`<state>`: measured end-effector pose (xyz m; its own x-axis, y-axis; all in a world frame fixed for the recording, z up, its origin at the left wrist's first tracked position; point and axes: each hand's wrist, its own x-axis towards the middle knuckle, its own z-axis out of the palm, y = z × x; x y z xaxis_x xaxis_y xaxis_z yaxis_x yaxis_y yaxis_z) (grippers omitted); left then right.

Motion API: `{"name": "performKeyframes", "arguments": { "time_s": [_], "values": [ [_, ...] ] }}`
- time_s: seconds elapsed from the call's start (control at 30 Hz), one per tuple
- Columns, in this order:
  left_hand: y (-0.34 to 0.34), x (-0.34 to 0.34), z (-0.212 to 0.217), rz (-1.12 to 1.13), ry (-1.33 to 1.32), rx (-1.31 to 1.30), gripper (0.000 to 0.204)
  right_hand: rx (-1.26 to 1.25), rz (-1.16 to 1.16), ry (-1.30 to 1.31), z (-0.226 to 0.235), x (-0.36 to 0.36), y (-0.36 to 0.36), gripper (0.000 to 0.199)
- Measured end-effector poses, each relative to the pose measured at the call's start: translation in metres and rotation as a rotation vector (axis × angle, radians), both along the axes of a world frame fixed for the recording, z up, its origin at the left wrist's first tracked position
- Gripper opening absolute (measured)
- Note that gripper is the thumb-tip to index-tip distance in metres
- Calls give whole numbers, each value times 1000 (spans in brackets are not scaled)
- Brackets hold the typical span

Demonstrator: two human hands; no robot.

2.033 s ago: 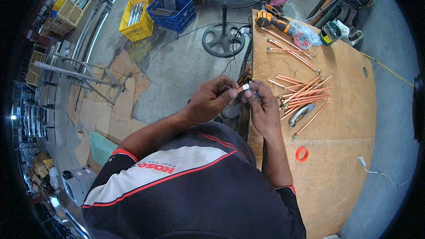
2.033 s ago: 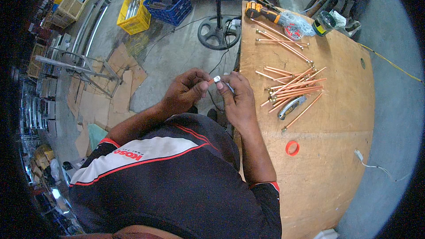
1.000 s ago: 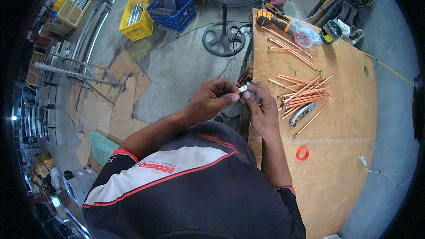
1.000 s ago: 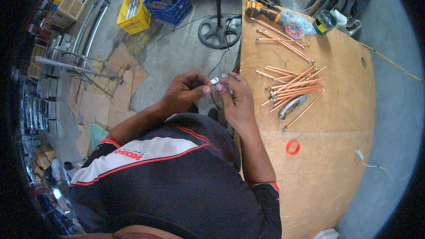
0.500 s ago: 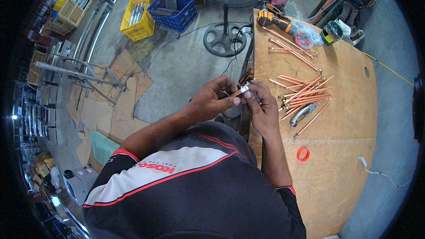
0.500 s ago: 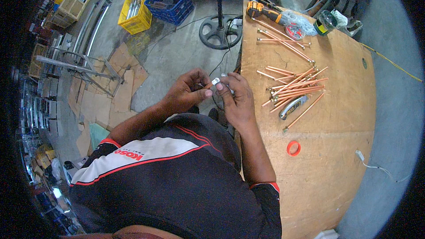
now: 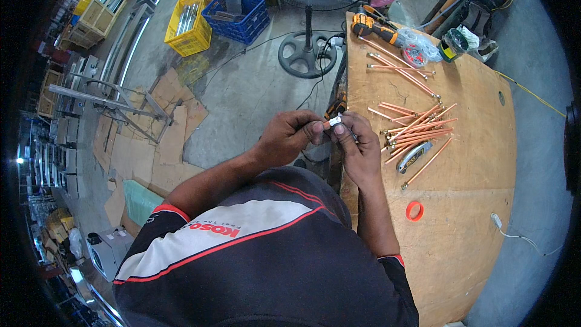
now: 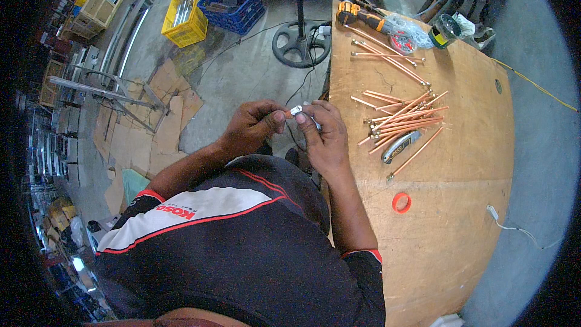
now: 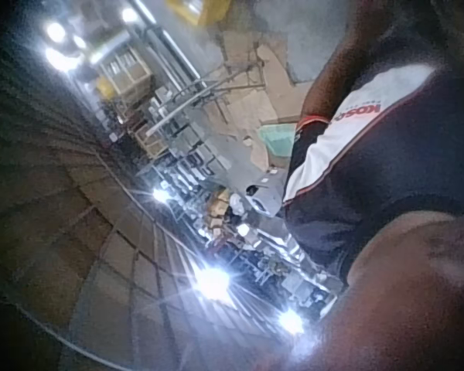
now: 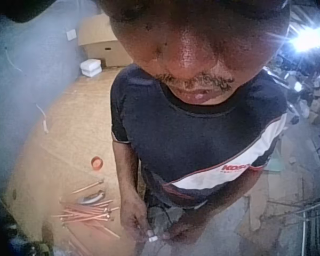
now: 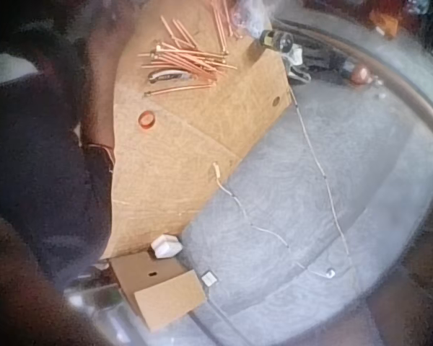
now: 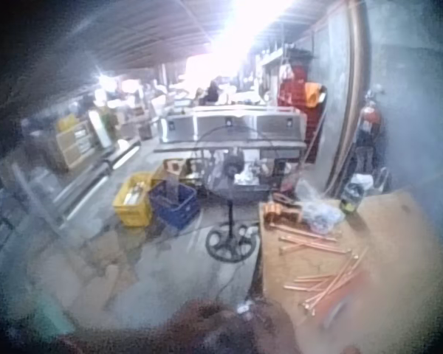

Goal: The person repeatedly wraps white tape around the ends of short copper tubes. They pick up each tube, apply tape by hand, and place the finished pieces on the table. The process is repeated for multiple tubes throughout the clip.

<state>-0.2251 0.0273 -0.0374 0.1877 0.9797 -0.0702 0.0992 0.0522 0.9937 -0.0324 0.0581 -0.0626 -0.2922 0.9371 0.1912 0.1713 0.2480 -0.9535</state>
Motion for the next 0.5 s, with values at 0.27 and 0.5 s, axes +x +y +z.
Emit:
{"name": "performKeyframes", "arguments": {
  "time_s": [0.27, 0.5],
  "values": [
    [4, 4, -15, -52, -256, -54, 18, 64, -31, -34, 2, -1, -2, 22],
    [-1, 7, -7, 1, -182, -109, 24, 118, -59, -103, 0, 0, 0, 21]
  ]
}}
